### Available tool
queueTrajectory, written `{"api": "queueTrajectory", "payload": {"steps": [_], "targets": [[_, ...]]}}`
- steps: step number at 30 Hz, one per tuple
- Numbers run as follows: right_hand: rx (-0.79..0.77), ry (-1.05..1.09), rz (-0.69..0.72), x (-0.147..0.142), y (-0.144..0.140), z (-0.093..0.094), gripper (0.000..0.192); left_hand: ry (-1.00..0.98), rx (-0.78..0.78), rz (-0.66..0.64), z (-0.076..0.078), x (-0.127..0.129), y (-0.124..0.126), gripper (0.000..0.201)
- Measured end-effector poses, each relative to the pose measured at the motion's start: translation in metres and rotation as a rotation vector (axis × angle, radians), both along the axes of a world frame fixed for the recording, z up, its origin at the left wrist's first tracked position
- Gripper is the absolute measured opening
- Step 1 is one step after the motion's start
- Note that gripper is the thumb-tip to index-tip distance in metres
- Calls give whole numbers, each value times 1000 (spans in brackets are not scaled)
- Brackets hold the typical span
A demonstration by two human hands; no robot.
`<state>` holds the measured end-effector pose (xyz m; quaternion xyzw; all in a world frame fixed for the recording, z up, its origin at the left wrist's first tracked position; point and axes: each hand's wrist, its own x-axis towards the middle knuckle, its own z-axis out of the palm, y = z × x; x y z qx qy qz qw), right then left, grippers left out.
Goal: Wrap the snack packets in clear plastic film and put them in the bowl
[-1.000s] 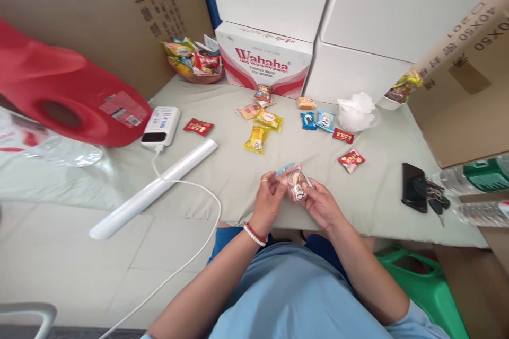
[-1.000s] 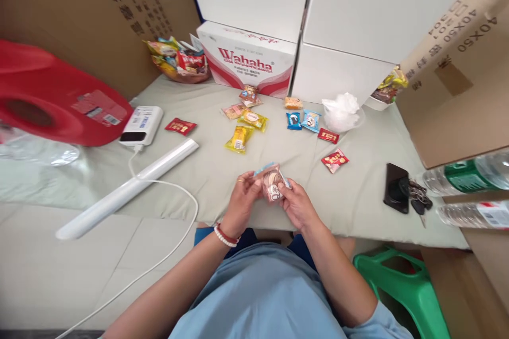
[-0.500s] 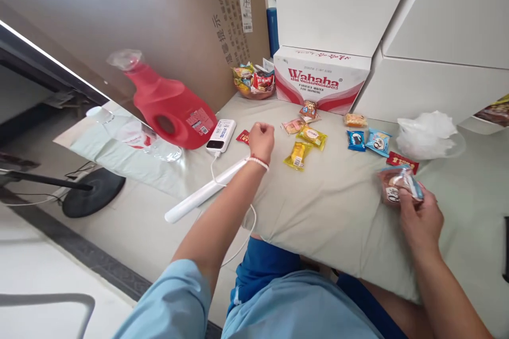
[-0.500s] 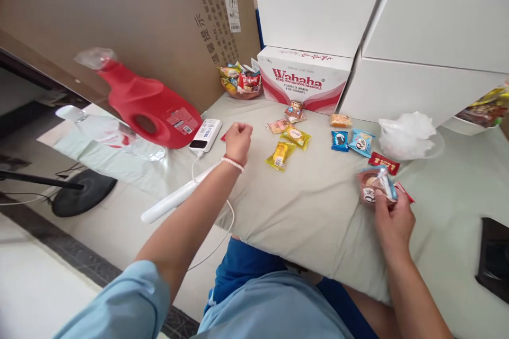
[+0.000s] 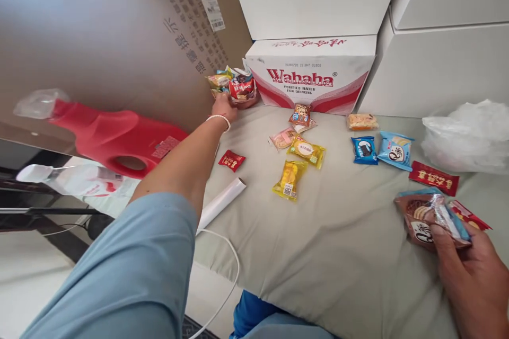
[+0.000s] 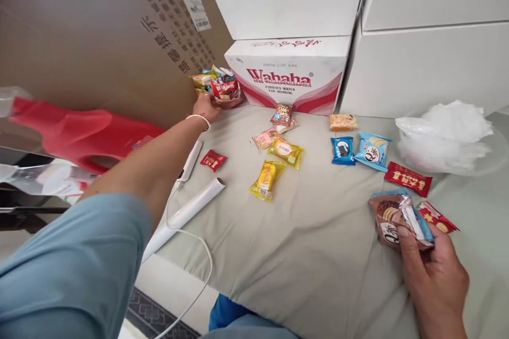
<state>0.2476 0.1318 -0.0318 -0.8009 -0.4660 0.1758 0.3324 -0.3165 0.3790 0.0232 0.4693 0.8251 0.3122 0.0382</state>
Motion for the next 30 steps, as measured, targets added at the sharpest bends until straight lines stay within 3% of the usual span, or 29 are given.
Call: {"api": "queueTrajectory", "payload": {"steps": [4,9,15,18,23,25,28,30], "targets": [[-22,55,-2,2,2,-1,66,140,-106,-50,-17,17,-18,20],[-10,76,43,5,5,-2,71,325,-230,-20,-13,55,-79,20],[77,88,127,8,9,-11,70,328,-255,-231,-5,121,-173,25],[85,106,163,9,11,-12,69,274,-203,-336,-6,162,-199,23],[120,121,212,10,11,-10,68,157,-66,-396,12,213,-188,15],[137,140,237,11,10,-10,65,-77,59,-387,26,223,-171,11],[155,158,275,11,9,-10,59,-600,283,-341,48,229,-145,12],[156,160,289,12,10,-11,58,-788,327,-335,60,231,-131,18]]}}
